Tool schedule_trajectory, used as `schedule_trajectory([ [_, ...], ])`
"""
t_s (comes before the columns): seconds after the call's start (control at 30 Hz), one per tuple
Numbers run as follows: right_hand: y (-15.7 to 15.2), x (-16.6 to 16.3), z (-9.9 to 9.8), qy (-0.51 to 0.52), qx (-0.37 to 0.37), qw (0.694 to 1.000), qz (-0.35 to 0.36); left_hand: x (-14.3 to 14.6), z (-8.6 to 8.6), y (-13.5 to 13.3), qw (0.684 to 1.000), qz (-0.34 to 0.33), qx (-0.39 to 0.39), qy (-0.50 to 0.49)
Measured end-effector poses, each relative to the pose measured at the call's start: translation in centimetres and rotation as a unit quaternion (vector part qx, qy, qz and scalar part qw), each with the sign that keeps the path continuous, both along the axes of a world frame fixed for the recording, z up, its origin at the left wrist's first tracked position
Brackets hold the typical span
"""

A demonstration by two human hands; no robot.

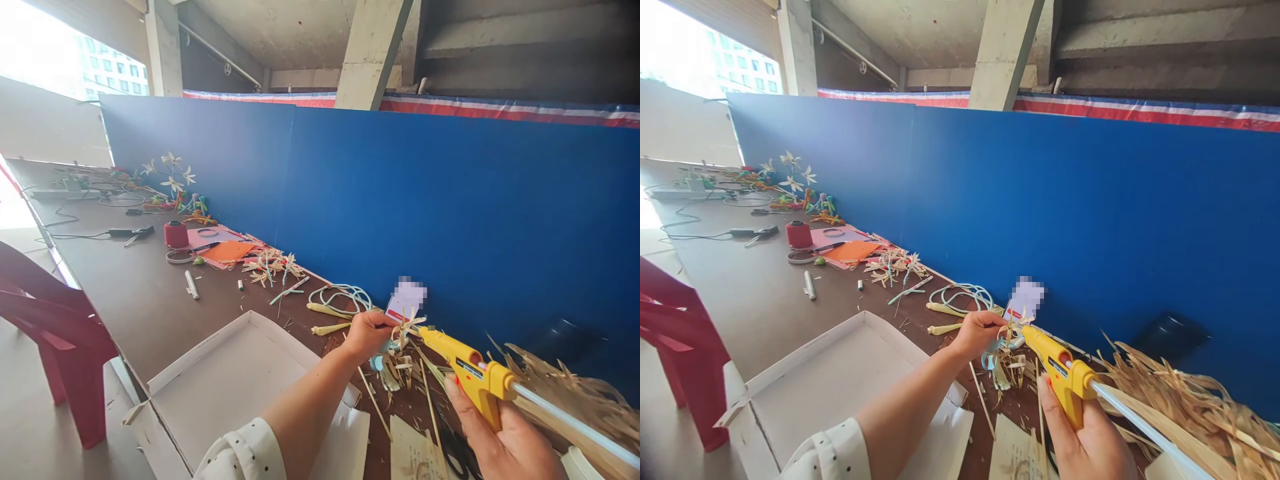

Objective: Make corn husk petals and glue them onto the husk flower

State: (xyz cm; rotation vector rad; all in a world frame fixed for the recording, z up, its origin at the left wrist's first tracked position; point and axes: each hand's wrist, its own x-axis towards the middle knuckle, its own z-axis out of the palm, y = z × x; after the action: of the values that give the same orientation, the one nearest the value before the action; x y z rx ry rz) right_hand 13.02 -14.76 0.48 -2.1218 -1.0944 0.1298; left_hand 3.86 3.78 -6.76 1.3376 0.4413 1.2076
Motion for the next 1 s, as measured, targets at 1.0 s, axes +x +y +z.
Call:
schedule_trajectory([
  [1.0, 0.22, -0.43, -0.79, 0.017, -0.01, 1.0, -0.008, -0.47, 0.23, -0.85, 0.999, 0.013, 0.018, 0.025],
])
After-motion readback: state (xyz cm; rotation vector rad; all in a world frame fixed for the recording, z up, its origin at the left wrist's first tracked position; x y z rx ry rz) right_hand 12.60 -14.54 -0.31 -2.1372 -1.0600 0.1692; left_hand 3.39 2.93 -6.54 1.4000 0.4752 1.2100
